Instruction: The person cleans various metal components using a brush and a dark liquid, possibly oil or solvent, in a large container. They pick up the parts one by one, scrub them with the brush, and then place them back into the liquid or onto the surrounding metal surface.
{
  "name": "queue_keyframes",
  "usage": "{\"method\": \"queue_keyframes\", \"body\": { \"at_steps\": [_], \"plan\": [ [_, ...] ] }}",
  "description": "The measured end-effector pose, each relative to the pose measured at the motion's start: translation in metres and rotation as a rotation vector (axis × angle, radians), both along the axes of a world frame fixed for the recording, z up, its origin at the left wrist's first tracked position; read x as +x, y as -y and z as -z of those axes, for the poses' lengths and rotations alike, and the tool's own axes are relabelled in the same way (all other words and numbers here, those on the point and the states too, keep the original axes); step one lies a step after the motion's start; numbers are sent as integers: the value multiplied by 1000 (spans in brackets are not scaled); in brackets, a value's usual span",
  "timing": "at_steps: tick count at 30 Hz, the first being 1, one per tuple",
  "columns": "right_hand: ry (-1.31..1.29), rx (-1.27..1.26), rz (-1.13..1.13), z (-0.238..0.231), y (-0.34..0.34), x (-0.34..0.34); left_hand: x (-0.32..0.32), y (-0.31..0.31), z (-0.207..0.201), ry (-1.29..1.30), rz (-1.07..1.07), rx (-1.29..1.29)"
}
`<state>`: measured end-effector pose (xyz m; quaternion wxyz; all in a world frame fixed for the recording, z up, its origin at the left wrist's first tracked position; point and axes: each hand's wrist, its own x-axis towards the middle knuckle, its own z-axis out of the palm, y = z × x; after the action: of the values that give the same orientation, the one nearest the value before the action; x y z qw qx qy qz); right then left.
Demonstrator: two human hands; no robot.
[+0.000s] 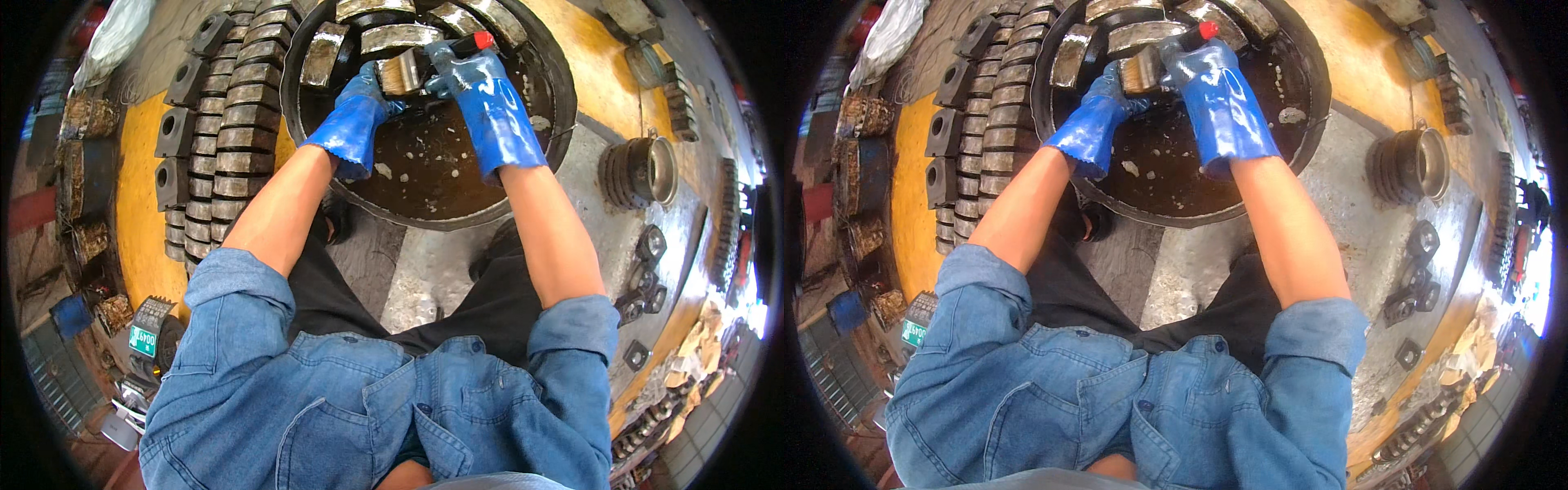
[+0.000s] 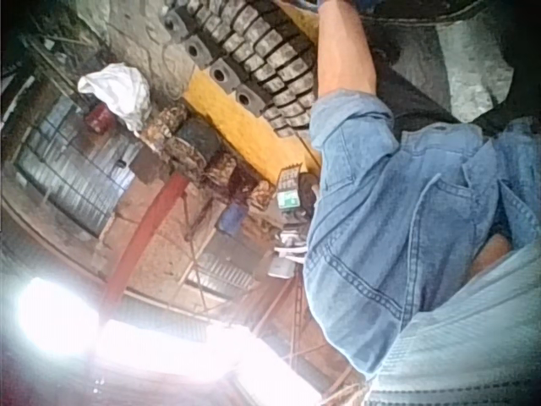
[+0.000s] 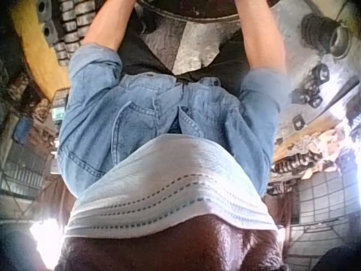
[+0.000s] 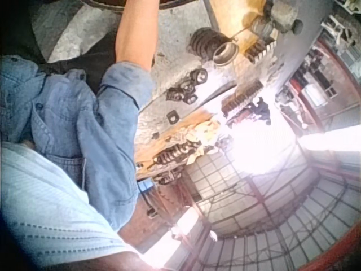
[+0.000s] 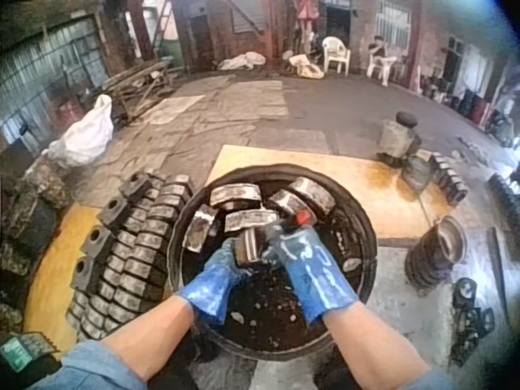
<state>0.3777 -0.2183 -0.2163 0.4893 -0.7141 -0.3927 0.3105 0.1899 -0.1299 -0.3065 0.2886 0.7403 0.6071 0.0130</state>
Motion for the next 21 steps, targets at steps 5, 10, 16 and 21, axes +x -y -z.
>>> {"method": "queue_keyframes", "body": {
  "at_steps": [5, 10, 16, 21],
  "plan": [
    [-13, 45, -105, -3, -4, -3, -16, -13, 35, 38, -3, 51],
    [18, 76, -138, 17, -5, -2, -7, -5, 15, 65, 40, 39],
    [26, 60, -220, 33, -21, 3, -13, -2, 22, 122, 54, 107],
    [54, 242, -219, -9, 15, -14, -14, -5, 28, 121, 54, 99]
  ]
}}
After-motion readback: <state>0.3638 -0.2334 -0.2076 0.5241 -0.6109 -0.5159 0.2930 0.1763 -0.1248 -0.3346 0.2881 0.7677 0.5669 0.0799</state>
